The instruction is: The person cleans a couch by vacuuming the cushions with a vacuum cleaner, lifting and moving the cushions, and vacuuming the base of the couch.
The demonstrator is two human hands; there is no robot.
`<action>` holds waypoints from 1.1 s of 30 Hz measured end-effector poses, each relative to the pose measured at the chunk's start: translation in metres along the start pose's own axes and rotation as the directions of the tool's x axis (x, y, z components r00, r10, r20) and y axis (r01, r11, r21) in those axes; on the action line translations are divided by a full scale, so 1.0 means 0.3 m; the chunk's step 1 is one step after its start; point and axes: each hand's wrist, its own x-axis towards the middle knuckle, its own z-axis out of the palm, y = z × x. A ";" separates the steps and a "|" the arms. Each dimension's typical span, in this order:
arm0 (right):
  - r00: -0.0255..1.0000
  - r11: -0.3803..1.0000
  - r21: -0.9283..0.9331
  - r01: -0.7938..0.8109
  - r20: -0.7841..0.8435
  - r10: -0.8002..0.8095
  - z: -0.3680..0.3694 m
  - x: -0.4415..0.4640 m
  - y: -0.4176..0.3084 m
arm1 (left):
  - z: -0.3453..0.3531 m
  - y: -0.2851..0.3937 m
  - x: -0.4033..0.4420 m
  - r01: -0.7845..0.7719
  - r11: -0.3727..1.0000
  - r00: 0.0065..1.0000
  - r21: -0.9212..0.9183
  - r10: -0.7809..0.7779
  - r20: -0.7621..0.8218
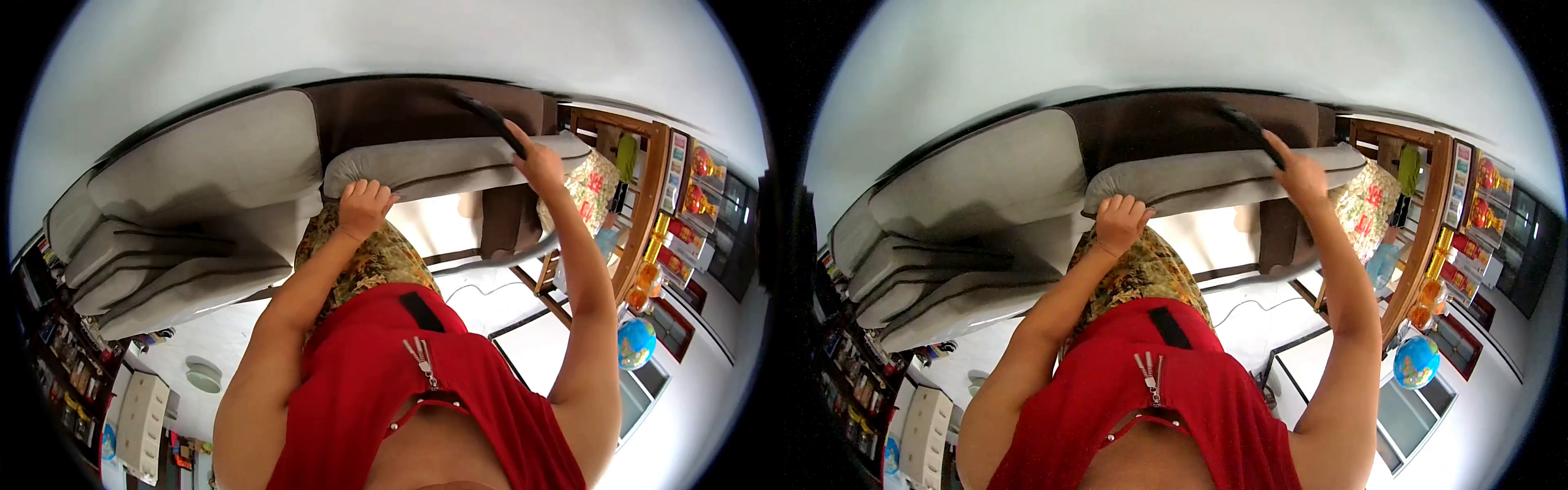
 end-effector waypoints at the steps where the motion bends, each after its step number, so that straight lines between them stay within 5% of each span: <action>1: 0.999 0.995 0.081 0.050 -0.012 -0.049 -0.017 -0.013 -0.080 | 0.000 0.000 -0.004 -0.004 1.000 1.000 0.000 0.004 0.005; 7: 0.856 0.863 0.085 0.497 -0.209 -0.473 0.032 0.136 -0.585 | -0.019 -0.008 -0.002 -0.012 1.000 0.999 0.011 0.012 0.041; 10: 0.905 0.901 0.086 0.425 -0.041 -0.423 0.029 0.202 -0.634 | -0.026 -0.003 0.012 -0.014 1.000 0.999 -0.002 0.014 0.045; 13: 0.909 0.906 0.102 0.411 -0.122 -0.399 0.048 0.231 -0.500 | -0.025 0.000 0.009 -0.013 1.000 0.998 0.006 0.012 0.057; 21: 0.996 0.999 0.006 -0.053 -0.068 0.053 0.020 0.219 0.023 | -0.026 0.000 0.010 0.015 1.000 0.998 -0.018 -0.014 0.059; 25: 0.985 0.985 0.095 0.145 -0.104 -0.135 -0.020 0.190 -0.061 | -0.022 0.004 0.003 0.025 0.999 0.998 -0.048 -0.023 0.050; 28: 0.953 0.925 0.234 0.300 -0.118 -0.279 -0.059 0.170 -0.340 | -0.025 -0.002 0.003 0.018 0.999 0.999 -0.038 -0.017 0.035; 31: 0.887 0.880 0.148 0.452 -0.180 -0.425 0.001 0.228 -0.550 | -0.025 -0.007 -0.003 0.015 1.000 0.996 -0.023 -0.013 0.083; 33: 0.915 0.910 0.096 0.404 -0.045 -0.402 0.018 0.260 -0.602 | -0.027 -0.007 0.010 0.007 1.000 0.997 -0.015 -0.006 0.071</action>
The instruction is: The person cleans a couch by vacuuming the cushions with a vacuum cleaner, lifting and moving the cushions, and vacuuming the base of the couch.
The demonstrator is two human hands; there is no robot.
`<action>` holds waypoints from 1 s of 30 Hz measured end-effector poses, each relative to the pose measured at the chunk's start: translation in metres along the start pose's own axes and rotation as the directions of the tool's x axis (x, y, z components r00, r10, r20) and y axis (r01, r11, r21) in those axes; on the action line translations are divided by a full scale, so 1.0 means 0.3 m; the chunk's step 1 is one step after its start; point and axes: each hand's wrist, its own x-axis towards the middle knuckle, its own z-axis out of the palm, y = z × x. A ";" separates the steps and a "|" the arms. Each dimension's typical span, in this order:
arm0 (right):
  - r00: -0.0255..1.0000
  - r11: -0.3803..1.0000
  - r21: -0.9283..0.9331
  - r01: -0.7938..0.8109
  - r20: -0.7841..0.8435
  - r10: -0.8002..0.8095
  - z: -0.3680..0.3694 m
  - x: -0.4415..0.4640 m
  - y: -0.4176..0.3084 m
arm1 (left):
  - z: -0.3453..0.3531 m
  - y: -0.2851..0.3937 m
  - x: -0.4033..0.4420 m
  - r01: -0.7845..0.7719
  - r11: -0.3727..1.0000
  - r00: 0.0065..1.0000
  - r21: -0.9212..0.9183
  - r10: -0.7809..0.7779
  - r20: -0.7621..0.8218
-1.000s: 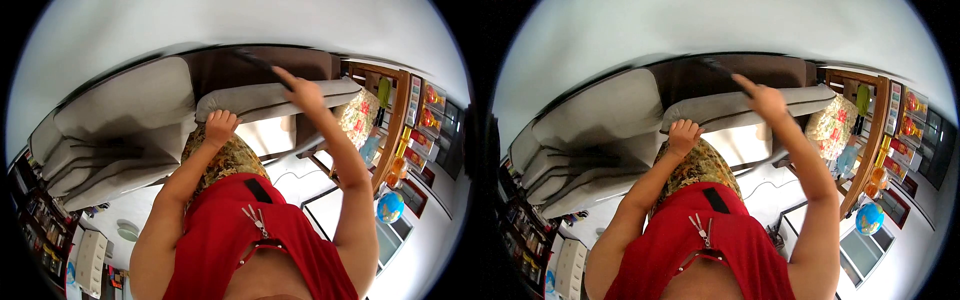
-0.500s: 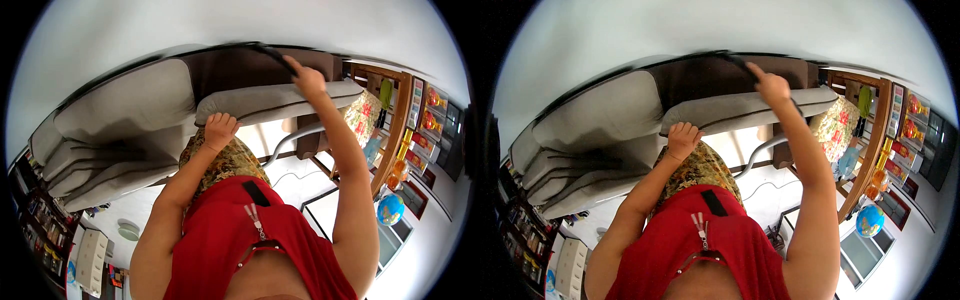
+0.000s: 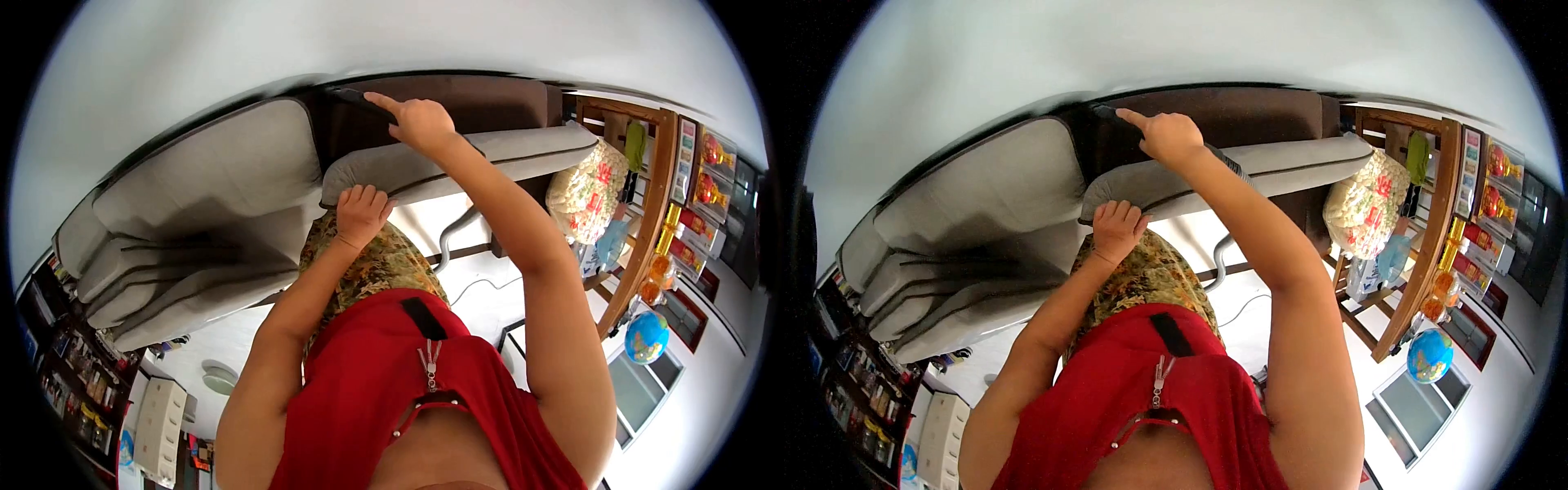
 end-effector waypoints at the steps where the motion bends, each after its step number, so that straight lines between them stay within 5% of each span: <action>1: 1.000 1.000 0.015 -0.003 -0.023 0.003 -0.002 -0.008 0.020 | -0.004 0.002 0.003 -0.002 1.000 1.000 0.000 0.002 -0.006; 3: 0.998 1.000 0.026 0.000 -0.065 0.001 -0.031 -0.054 0.111 | -0.014 0.006 0.012 0.002 1.000 1.000 -0.013 -0.002 -0.004; 6: 0.971 0.972 -0.007 -0.236 0.037 0.236 -0.117 -0.166 0.257 | -0.009 0.007 0.004 0.014 0.999 1.000 -0.033 -0.014 0.004; 13: 0.878 0.874 -0.087 -0.478 -0.064 0.474 -0.052 -0.362 0.709 | -0.007 0.007 0.004 0.015 0.998 1.000 -0.055 -0.017 -0.022; 20: 0.815 0.800 -0.154 -0.580 -0.093 0.572 -0.049 -0.415 0.759 | -0.004 0.007 0.008 0.006 0.999 1.000 -0.039 -0.007 -0.030; 25: 0.975 0.972 0.066 -0.224 0.013 0.224 -0.122 -0.371 0.434 | 0.008 0.009 -0.001 0.015 1.000 0.999 -0.023 -0.016 -0.039; 27: 1.000 0.998 -0.060 -0.011 -0.012 0.011 -0.065 -0.307 0.368 | -0.002 0.004 -0.004 -0.003 1.000 1.000 -0.003 0.003 -0.017; 30: 0.992 0.974 -0.226 0.025 0.127 0.004 -0.009 -0.241 0.347 | -0.009 0.000 0.003 -0.011 1.000 1.000 0.005 0.011 0.003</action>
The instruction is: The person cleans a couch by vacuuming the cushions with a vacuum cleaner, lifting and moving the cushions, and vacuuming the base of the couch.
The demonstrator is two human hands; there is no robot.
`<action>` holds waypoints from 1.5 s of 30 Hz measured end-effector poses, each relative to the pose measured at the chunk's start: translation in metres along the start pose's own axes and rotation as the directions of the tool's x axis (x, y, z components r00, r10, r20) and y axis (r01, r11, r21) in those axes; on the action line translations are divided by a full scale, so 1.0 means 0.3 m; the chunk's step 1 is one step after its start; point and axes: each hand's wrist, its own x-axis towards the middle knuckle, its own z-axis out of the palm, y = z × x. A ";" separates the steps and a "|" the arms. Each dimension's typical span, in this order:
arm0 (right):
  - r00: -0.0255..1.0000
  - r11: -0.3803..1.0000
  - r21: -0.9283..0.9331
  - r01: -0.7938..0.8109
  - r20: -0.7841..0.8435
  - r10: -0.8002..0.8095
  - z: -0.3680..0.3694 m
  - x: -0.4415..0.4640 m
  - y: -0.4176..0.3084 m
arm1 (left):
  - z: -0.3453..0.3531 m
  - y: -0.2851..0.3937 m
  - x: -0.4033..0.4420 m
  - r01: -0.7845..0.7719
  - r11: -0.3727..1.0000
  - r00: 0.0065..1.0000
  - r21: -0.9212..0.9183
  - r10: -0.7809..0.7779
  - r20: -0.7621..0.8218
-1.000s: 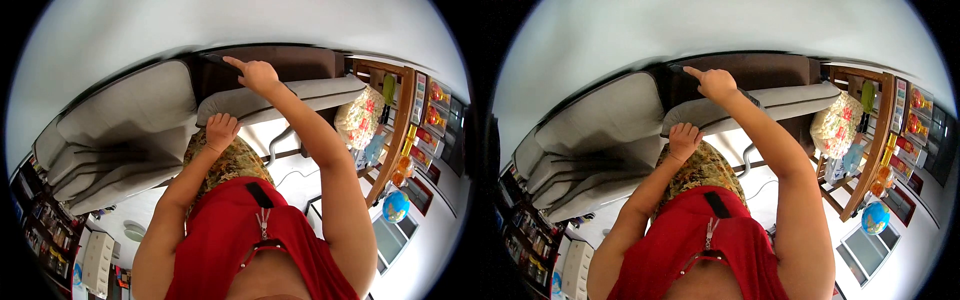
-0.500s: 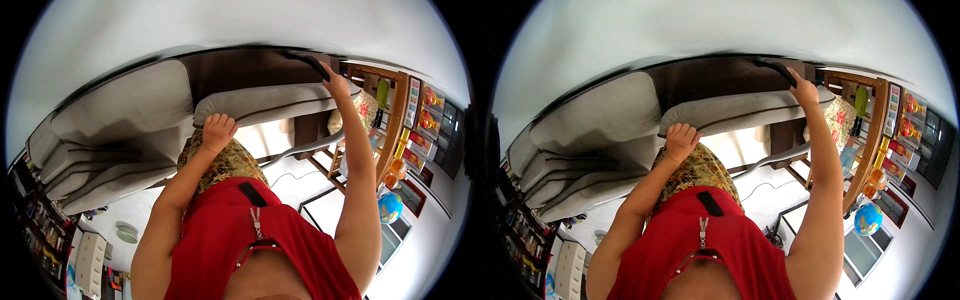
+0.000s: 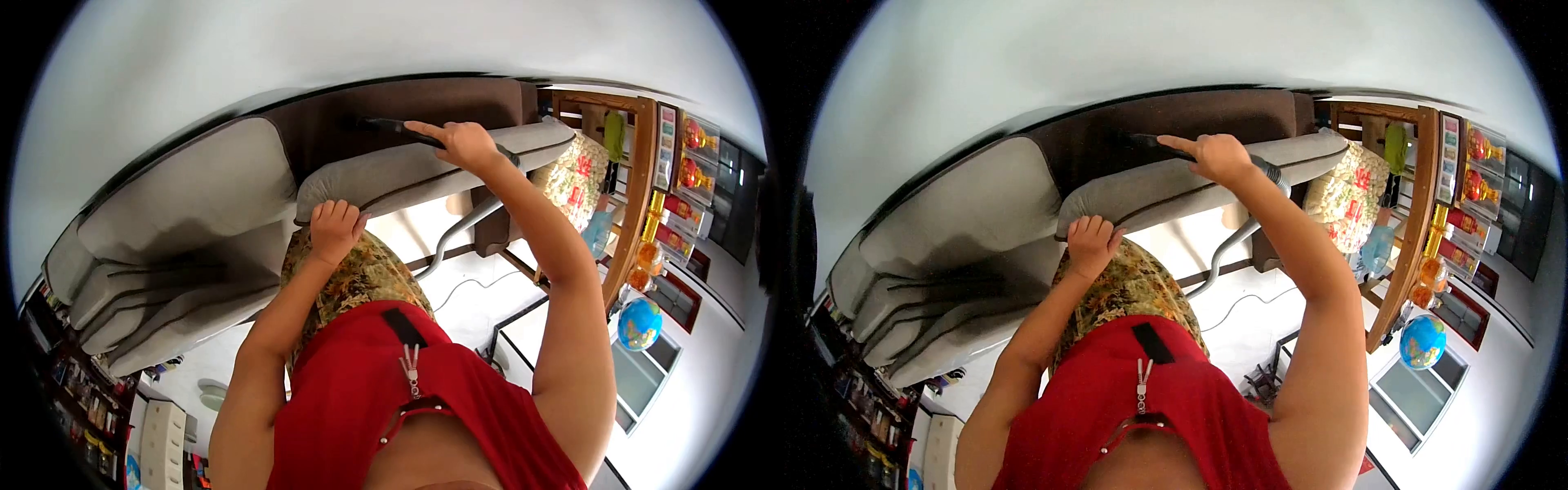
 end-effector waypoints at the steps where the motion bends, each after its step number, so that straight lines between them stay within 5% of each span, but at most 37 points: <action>1: 1.000 1.000 0.004 -0.010 0.003 0.010 -0.001 -0.001 0.031 | -0.002 0.001 0.000 0.002 1.000 1.000 0.003 -0.002 0.006; 4: 0.999 0.998 0.046 -0.049 -0.021 0.050 0.045 -0.061 0.206 | 0.003 0.010 0.000 0.007 1.000 1.000 -0.002 -0.007 -0.006; 8: 0.923 0.915 0.119 -0.385 0.076 0.378 0.067 -0.217 0.424 | 0.013 0.011 -0.003 0.010 1.000 1.000 0.016 -0.010 -0.026; 11: 0.884 0.884 0.031 -0.467 0.010 0.467 0.174 -0.327 0.576 | 0.000 0.010 0.010 0.005 1.000 0.999 0.004 -0.005 -0.046; 15: 0.767 0.765 0.063 -0.641 0.007 0.642 0.199 -0.394 0.579 | 0.016 0.001 0.001 0.003 1.000 0.999 0.029 -0.002 -0.038; 20: 0.948 0.907 0.393 -0.153 -0.201 0.247 -0.001 -0.260 0.184 | 0.029 0.007 0.005 0.001 1.000 0.998 -0.016 -0.002 -0.064; 22: 0.986 0.906 0.419 -0.057 -0.118 0.116 -0.104 -0.140 -0.030 | 0.022 0.008 0.004 -0.002 1.000 0.999 -0.011 0.002 -0.051; 24: 0.976 0.957 0.253 0.139 -0.196 -0.090 -0.115 -0.009 -0.212 | 0.017 -0.004 -0.001 -0.007 1.000 0.998 -0.007 0.006 -0.058; 29: 0.994 0.976 0.187 0.110 -0.040 -0.104 -0.075 0.177 -0.441 | 0.017 0.007 0.002 -0.004 1.000 0.998 0.004 0.004 -0.065; 33: 0.987 0.978 0.153 0.145 -0.088 -0.132 -0.038 0.110 -0.346 | 0.004 0.004 0.004 0.015 1.000 1.000 -0.008 -0.016 -0.024; 41: 0.981 0.978 0.100 -0.181 0.089 0.172 -0.076 -0.082 -0.113 | 0.015 0.007 0.006 0.025 0.999 0.997 -0.021 -0.026 -0.068; 45: 0.997 0.997 0.082 -0.014 -0.076 0.021 -0.121 -0.061 -0.244 | 0.018 0.005 -0.007 0.034 0.999 0.999 -0.004 -0.034 -0.026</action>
